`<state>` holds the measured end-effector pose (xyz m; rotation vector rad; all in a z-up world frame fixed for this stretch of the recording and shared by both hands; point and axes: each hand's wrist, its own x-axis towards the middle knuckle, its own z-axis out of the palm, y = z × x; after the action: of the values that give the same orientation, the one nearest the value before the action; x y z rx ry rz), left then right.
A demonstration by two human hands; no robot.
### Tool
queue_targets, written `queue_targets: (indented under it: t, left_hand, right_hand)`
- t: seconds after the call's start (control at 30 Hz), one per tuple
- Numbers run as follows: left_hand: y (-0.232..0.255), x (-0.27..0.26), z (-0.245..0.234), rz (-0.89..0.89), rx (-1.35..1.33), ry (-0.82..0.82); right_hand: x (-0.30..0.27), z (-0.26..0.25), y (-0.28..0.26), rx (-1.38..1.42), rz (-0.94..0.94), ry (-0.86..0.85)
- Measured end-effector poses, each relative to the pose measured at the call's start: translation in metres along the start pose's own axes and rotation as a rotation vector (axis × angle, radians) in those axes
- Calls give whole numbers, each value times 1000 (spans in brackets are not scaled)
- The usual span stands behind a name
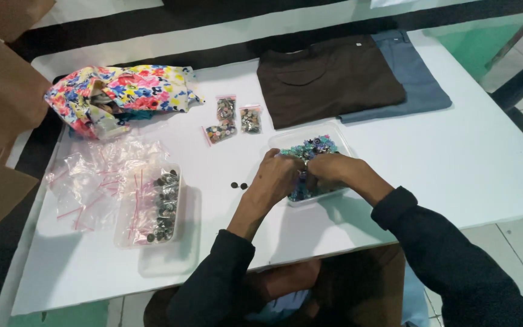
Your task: Sorting and bagging small buttons or fasteners at a workstation
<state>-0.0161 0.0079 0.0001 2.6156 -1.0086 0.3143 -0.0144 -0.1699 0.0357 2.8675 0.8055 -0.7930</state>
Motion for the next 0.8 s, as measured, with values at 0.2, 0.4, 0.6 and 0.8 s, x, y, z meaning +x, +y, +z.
queue_targets:
  t: [0.2, 0.4, 0.6, 0.8]
  left_hand:
    - [-5, 2, 2, 6, -12, -86]
    - [11, 12, -22, -21, 80, -157]
    - [2, 19, 23, -43, 213, -141]
    - [10, 18, 7, -58, 198, -157]
  right_hand:
    - [-15, -30, 10, 185, -15, 242]
    - [-18, -13, 19, 132, 114, 166]
    - [36, 37, 41, -49, 73, 287]
    - [-17, -12, 18, 37, 121, 436]
